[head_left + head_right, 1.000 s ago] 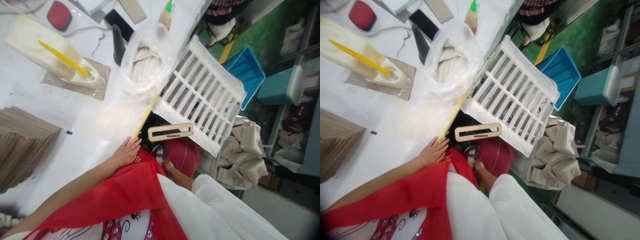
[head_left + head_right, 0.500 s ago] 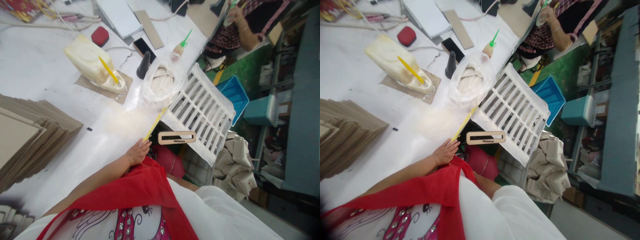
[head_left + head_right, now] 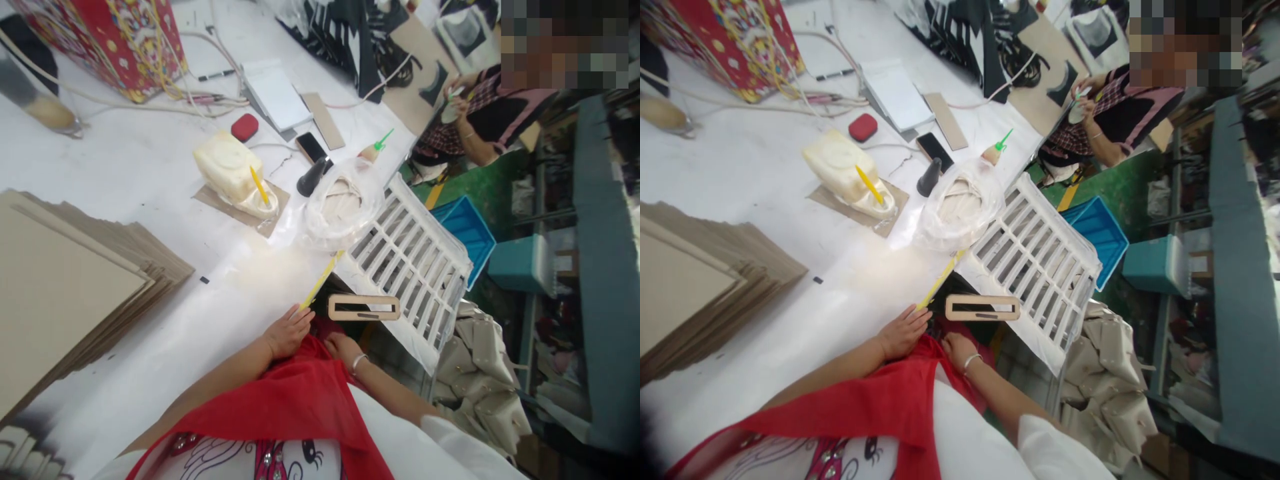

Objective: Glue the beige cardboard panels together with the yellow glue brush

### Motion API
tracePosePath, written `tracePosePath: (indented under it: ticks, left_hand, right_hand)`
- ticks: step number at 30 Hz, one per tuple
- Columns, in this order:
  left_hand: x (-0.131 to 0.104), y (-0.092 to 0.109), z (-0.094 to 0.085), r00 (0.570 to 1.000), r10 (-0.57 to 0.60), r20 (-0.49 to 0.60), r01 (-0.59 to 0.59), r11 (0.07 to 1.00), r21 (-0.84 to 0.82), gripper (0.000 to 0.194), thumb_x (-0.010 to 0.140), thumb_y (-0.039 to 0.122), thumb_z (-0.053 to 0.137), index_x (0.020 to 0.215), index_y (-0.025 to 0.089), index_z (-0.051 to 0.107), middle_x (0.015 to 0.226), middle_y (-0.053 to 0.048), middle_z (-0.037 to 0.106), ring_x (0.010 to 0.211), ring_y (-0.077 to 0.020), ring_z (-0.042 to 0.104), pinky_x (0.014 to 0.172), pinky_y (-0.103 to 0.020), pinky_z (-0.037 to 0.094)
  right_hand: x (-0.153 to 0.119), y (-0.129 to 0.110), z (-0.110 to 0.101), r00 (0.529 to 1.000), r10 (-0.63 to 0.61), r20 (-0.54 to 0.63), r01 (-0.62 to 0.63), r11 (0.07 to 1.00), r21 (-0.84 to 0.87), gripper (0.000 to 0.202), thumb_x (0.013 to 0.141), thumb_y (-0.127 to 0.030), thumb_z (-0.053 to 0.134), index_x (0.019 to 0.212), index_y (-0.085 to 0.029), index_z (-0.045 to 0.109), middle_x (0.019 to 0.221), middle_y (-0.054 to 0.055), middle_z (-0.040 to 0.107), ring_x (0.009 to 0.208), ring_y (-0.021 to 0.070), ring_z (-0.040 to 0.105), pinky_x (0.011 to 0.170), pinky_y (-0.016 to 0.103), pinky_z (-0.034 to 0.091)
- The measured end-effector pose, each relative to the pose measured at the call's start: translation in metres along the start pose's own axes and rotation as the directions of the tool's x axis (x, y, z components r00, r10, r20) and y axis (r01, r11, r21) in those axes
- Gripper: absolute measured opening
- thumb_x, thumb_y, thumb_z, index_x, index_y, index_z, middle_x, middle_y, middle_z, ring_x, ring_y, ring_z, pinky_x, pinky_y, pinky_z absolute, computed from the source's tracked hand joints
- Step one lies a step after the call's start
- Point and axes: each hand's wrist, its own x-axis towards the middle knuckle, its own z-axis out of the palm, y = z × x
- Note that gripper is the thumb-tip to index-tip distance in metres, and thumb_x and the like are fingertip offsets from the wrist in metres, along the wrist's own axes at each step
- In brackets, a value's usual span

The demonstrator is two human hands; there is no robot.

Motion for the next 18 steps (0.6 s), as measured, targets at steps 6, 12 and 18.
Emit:
tracePosePath:
  ticks: [6, 12, 18]
  left_hand:
    - [0.000, 0.002, 0.008, 0.998, -0.035, -0.051, 0.035, 0.999, -0.007, 0.036, 0.088, 0.021, 0.037, 0.117, 0.011, 0.056, 0.131, -0.011, 0.050, 0.129, -0.0242, 0.034, 0.112, -0.044, 0.019]
    - [0.004, -0.004, 0.026, 0.994, -0.001, -0.113, 0.011, 0.996, 0.093, 0.036, 0.087, 0.021, 0.037, 0.112, 0.020, 0.063, 0.130, -0.007, 0.052, 0.125, -0.0239, 0.042, 0.109, -0.041, 0.032]
    - [0.008, -0.018, 0.039, 0.991, 0.084, -0.107, -0.051, 0.959, 0.279, 0.039, 0.083, 0.021, 0.036, 0.105, 0.034, 0.065, 0.124, -0.002, 0.056, 0.119, -0.0173, 0.049, 0.100, -0.037, 0.041]
  right_hand:
    - [0.048, -0.082, 0.015, 0.643, -0.761, 0.084, 0.710, 0.551, -0.437, 0.021, 0.089, -0.023, 0.041, 0.097, -0.016, 0.058, 0.097, 0.010, 0.059, 0.097, 0.0202, 0.052, 0.091, 0.040, 0.043]
    - [0.121, -0.132, 0.059, 0.305, -0.931, 0.200, 0.861, 0.180, -0.476, 0.023, 0.087, -0.018, 0.041, 0.105, -0.016, 0.055, 0.110, 0.012, 0.057, 0.104, 0.0191, 0.050, 0.091, 0.039, 0.046]
    - [0.141, -0.117, 0.066, 0.207, -0.958, 0.197, 0.844, 0.073, -0.531, 0.026, 0.085, -0.013, 0.043, 0.109, -0.014, 0.054, 0.116, 0.012, 0.056, 0.111, 0.0204, 0.047, 0.094, 0.042, 0.044]
